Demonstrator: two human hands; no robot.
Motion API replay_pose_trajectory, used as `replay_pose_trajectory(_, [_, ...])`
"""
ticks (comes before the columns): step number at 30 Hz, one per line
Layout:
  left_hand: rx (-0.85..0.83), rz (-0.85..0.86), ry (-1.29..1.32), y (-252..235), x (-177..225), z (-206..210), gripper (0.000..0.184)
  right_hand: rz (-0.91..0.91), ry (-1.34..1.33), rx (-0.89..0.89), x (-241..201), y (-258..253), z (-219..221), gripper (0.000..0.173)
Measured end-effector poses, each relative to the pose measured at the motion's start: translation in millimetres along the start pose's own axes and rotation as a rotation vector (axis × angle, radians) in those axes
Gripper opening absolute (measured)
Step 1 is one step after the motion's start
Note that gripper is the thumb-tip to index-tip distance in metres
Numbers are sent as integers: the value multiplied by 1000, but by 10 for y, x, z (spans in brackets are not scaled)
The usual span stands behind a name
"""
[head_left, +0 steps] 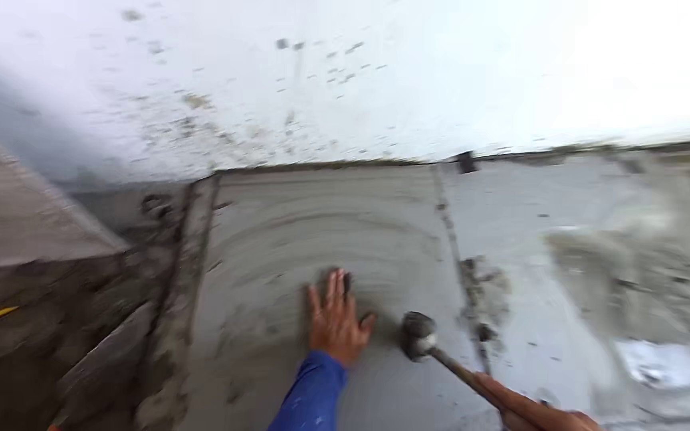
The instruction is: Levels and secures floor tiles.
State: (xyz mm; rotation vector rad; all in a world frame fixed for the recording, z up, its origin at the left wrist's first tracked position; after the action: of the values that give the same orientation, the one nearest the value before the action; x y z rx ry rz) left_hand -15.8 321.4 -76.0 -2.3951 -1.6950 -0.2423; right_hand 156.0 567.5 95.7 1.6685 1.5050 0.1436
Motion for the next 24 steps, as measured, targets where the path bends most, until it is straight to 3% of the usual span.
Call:
replay_pose_trajectory(2, [-38, 17, -55, -12, 29, 75, 92, -47, -50, 108, -71, 6, -284, 51])
replay_pose_trajectory(4, [-67, 26, -104, 44, 50, 86, 97, -158, -69, 326, -120, 0, -433, 49])
replay_pose_trajectory(7, [-47, 35, -104, 35, 36, 90, 100, -247, -21, 550, 39, -238, -311, 50])
replay_pose_trajectory(8, [-40, 41, -94, 41, 32, 98, 100, -192, 7, 487, 173, -311, -224, 51])
replay_pose_trajectory(10, [-40, 44, -93, 56, 31, 116, 102, 32, -68, 69, 342, -392, -285, 55])
replay_pose_trajectory(11, [-32, 46, -90, 42, 26, 127, 102, 83, -107, -31, 354, -398, -407, 54])
replay_pose_trajectory(12, [-27, 46, -88, 26, 21, 132, 102, 81, -115, -28, 317, -373, -540, 53])
replay_pose_trajectory(14, [-31, 48, -91, 53, 19, 129, 102, -26, -96, 204, 205, -267, -664, 50])
replay_pose_trajectory(16, [-37, 45, -100, 65, 15, 131, 105, -146, -70, 469, 171, -270, -547, 49])
replay_pose_trajectory(17, [-33, 43, -108, 69, 12, 133, 106, -160, -49, 514, 238, -300, -390, 50])
replay_pose_trajectory(19, [-25, 47, -109, 79, 6, 141, 107, -53, -54, 339, 441, -303, -114, 52])
replay_pose_trajectory(21, [-20, 52, -112, 56, 1, 146, 107, 22, -126, 149, 482, -205, -135, 51])
replay_pose_trajectory(24, [-37, 48, -102, 96, 5, 132, 105, -75, -122, 297, 301, 50, -247, 48])
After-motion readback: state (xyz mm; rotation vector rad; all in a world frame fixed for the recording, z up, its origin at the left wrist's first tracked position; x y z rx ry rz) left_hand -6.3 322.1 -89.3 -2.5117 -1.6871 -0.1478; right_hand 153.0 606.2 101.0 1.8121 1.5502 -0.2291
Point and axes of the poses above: each hand's wrist, its own y-axis away from the middle knuckle, its own z-axis out of the palm, x = y × z, the point moved 3 cm from there along -y, towards the middle knuckle, and after that the axes turned 6 degrees about -z, right-handed, at the moved point
